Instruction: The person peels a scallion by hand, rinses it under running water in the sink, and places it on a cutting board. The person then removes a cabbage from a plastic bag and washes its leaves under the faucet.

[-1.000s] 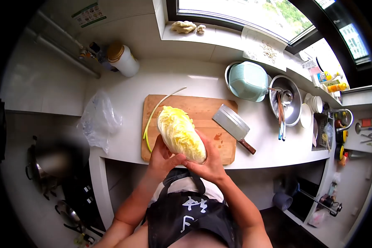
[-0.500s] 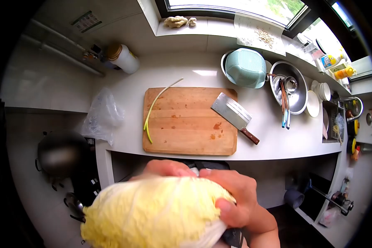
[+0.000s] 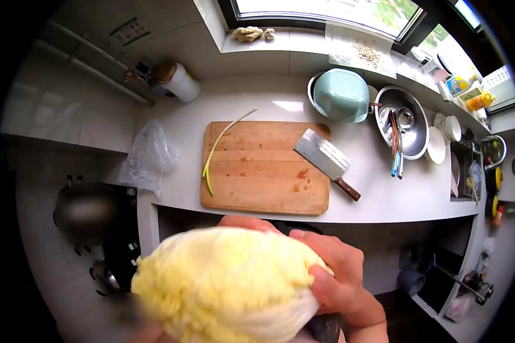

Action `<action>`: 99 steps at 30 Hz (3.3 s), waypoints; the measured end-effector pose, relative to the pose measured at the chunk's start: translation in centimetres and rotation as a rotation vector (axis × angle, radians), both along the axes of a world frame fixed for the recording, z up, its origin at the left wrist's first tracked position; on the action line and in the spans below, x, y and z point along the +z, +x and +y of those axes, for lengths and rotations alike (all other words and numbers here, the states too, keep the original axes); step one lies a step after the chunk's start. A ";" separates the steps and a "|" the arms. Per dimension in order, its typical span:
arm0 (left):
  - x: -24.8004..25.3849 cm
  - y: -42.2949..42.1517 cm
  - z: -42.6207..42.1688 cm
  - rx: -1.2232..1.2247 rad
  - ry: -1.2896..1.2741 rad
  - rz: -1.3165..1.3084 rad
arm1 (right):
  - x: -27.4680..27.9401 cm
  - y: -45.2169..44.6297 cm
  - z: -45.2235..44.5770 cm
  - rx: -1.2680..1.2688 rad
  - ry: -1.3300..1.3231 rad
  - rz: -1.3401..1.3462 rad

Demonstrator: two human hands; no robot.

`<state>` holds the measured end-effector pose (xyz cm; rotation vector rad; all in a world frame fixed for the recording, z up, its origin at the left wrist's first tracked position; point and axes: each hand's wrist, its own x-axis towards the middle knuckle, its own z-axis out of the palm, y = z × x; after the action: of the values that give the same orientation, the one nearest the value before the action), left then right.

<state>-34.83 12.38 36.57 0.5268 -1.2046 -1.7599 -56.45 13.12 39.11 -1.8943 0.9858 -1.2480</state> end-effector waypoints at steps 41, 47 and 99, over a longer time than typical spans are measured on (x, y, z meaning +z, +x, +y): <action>-3.9 -3.8 -5.3 0.162 0.564 0.018 | -6.7 -1.8 -2.5 -0.173 0.683 -0.255; -3.7 -6.0 -5.9 0.116 0.544 -0.031 | -6.3 -3.7 -2.2 -0.192 0.824 -0.402; -17.0 -90.4 2.5 -0.442 0.652 -0.236 | -17.6 -76.1 14.7 -1.063 0.555 0.143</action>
<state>-125.18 14.92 19.53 0.9157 -0.9225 -2.5477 -132.53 27.86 21.49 -0.9919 2.2924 -1.1467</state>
